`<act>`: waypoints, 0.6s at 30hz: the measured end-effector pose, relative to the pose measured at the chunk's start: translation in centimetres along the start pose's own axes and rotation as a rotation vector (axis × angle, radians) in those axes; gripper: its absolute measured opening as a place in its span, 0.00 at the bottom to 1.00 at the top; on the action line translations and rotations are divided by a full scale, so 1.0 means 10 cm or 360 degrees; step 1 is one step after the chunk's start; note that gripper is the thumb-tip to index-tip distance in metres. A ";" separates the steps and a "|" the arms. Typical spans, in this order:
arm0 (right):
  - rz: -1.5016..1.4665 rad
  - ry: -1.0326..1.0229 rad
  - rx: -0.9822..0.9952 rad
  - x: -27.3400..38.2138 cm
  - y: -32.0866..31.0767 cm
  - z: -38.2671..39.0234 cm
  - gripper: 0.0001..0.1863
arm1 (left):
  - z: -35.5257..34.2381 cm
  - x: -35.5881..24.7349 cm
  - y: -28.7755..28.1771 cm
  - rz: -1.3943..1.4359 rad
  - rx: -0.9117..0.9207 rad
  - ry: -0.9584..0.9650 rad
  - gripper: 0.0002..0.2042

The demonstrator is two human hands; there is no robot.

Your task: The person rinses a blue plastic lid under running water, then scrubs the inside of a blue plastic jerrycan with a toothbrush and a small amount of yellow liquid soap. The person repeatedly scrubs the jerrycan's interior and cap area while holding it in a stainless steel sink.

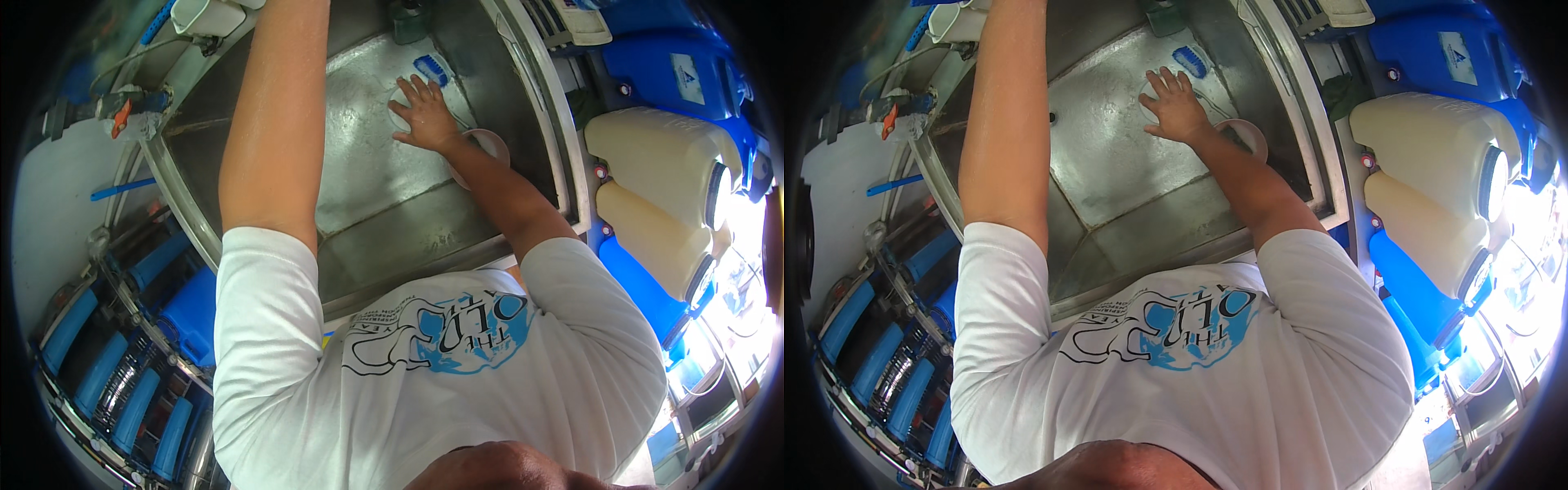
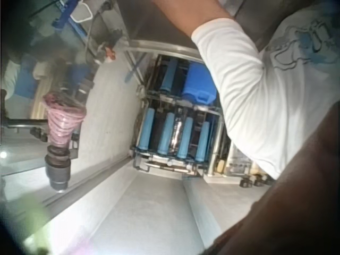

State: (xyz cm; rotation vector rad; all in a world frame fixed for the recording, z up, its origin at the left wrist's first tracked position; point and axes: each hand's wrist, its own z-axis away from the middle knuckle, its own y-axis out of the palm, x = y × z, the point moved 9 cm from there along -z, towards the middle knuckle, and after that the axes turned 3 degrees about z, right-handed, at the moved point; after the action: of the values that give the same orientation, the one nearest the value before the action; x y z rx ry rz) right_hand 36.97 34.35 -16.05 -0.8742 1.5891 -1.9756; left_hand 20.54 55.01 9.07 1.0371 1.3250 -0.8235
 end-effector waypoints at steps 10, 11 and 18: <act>-0.2477 0.1247 0.0570 -0.51 0.47 0.40 0.47 | -0.13 -0.12 0.25 -0.0765 0.0275 0.0074 0.63; -0.2762 0.1151 0.0752 -0.40 0.51 0.39 0.46 | -0.11 -0.13 0.16 -0.0654 0.0212 0.0048 0.61; -0.4122 0.0759 0.0774 -0.25 1.04 0.02 0.43 | -0.05 0.24 -0.15 0.0572 0.0272 -0.0226 0.42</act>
State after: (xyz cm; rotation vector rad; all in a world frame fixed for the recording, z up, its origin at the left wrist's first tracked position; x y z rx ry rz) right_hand 38.45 33.61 -26.58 1.0186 0.5720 1.2103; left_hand 19.17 55.19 6.57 1.2816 0.9235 -0.7289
